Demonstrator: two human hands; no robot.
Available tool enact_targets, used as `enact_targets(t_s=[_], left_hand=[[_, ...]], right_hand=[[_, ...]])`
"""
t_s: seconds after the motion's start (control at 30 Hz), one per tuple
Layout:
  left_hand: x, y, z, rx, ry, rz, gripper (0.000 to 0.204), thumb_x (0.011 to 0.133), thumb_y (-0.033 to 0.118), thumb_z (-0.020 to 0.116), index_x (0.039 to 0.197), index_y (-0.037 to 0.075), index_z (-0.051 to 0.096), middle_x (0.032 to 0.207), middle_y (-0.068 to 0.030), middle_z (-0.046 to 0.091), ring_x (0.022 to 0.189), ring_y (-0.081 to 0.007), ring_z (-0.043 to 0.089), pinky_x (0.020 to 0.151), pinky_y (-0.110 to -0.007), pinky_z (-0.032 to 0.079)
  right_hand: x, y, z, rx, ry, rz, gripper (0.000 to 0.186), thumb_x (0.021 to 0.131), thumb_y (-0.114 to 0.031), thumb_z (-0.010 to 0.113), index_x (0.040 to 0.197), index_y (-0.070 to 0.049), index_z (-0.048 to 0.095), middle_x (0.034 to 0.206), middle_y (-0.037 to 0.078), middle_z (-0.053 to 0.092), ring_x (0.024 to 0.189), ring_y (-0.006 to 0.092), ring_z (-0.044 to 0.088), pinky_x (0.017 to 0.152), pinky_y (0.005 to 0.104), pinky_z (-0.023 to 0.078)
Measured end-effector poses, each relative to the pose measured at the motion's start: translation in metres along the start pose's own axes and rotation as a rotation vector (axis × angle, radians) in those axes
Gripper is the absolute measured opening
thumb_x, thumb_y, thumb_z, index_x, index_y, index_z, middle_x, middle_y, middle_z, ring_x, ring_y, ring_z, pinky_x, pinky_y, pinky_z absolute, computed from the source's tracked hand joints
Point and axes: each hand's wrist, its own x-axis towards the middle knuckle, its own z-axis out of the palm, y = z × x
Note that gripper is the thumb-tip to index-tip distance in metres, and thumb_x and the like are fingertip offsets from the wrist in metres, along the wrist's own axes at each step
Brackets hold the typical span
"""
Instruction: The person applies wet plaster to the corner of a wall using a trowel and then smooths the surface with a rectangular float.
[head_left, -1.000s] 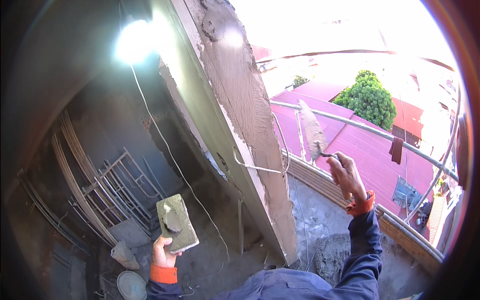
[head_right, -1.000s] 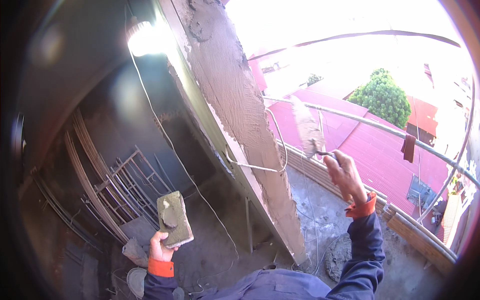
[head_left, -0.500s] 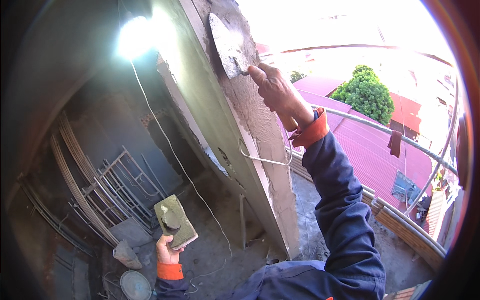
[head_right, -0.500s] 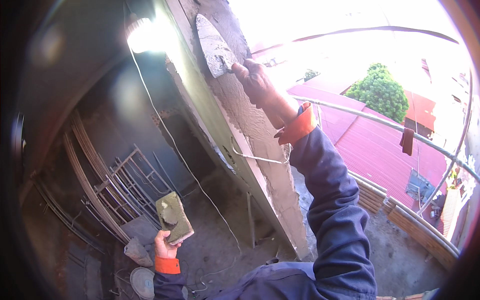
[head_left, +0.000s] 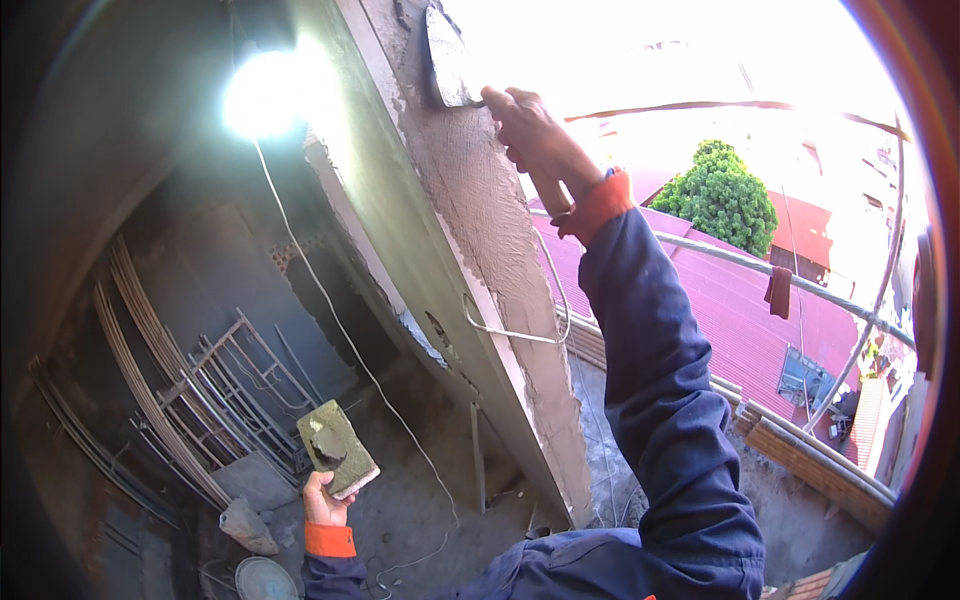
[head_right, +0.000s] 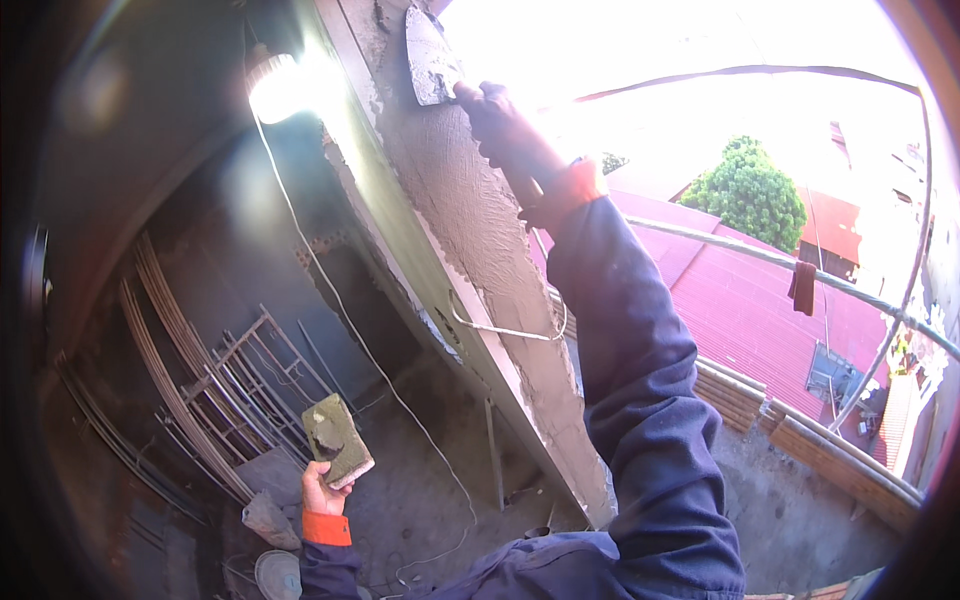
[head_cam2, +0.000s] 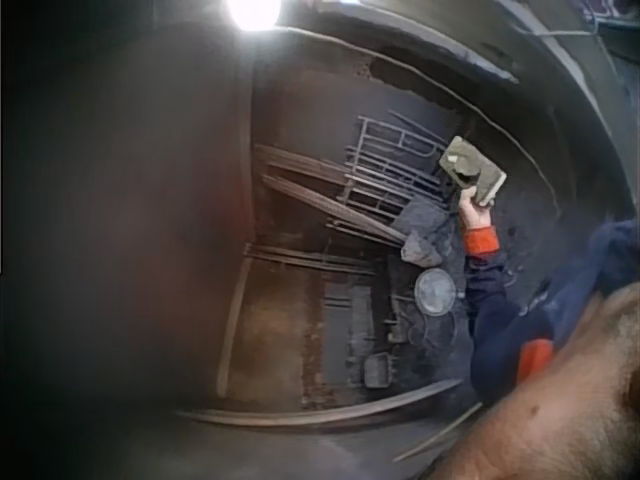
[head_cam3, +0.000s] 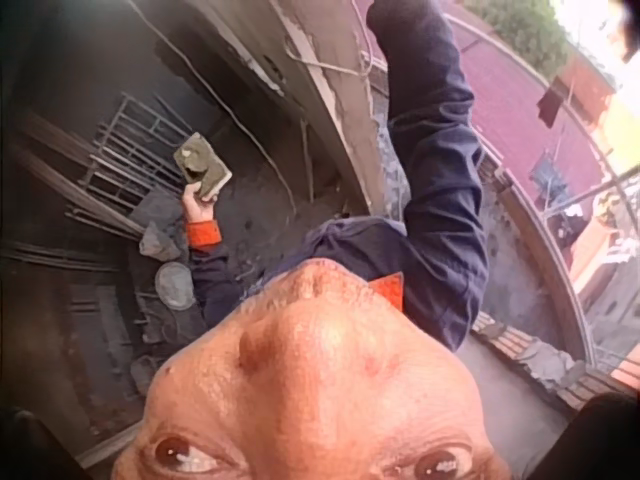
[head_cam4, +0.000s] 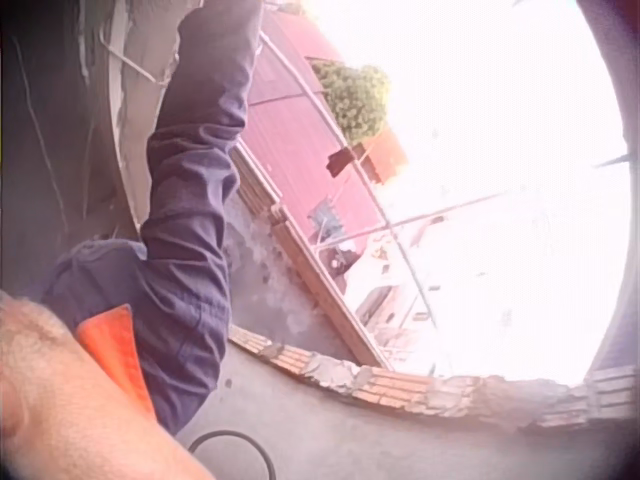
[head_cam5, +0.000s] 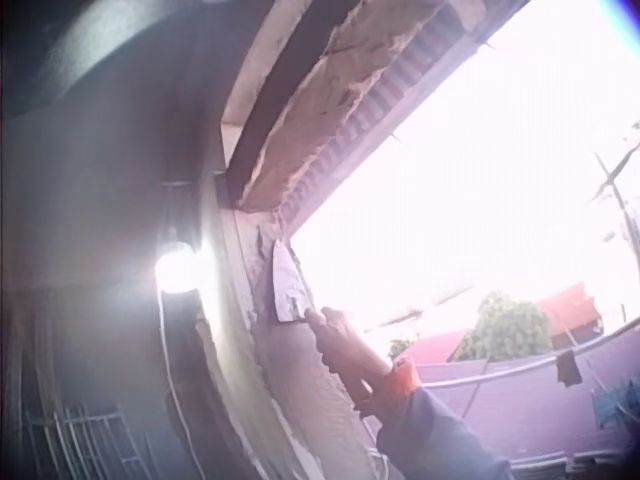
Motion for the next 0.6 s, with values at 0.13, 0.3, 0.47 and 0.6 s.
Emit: enact_targets(t_s=[0.13,0.3,0.47,0.6], left_hand=[[-0.008,-0.004,-0.012,0.006,0.034,-0.019,0.038,0.078,0.024,0.059,0.109,0.001,0.062,0.089,-0.0138,0.071,0.062,-0.0279,0.066,0.046,-0.032,0.050],[0.007,0.008,-0.013,-0.020,0.046,-0.006,0.035,0.079,0.022,0.059,0.108,0.003,0.062,0.090,-0.0127,0.071,0.063,-0.0272,0.066,0.047,-0.033,0.049],[0.012,0.005,-0.008,-0.029,0.016,-0.010,0.037,0.078,0.022,0.059,0.110,0.002,0.061,0.090,-0.0135,0.071,0.063,-0.0277,0.066,0.047,-0.033,0.049],[-0.003,-0.002,-0.017,0.006,0.059,0.019,0.037,0.078,0.022,0.058,0.109,0.002,0.061,0.089,-0.0141,0.070,0.061,-0.0282,0.065,0.046,-0.033,0.050]], right_hand=[[-0.005,-0.010,0.007,-0.118,-0.091,-0.039,0.047,0.103,-0.045,0.046,0.105,0.001,0.058,0.065,0.001,0.048,0.047,0.0094,0.049,0.040,0.0281,0.043],[-0.042,-0.020,-0.002,-0.084,-0.225,0.009,0.048,0.104,-0.047,0.045,0.108,-0.001,0.059,0.061,-0.001,0.046,0.046,0.0087,0.049,0.040,0.0273,0.043],[0.018,-0.006,-0.012,-0.173,-0.049,-0.427,0.045,0.103,-0.042,0.047,0.105,0.002,0.057,0.075,0.007,0.054,0.053,0.0103,0.052,0.045,0.0267,0.046],[0.053,-0.013,-0.008,-0.120,-0.052,-0.377,0.052,0.100,-0.048,0.048,0.098,0.002,0.057,0.079,0.010,0.057,0.056,0.0111,0.054,0.045,0.0268,0.047]])
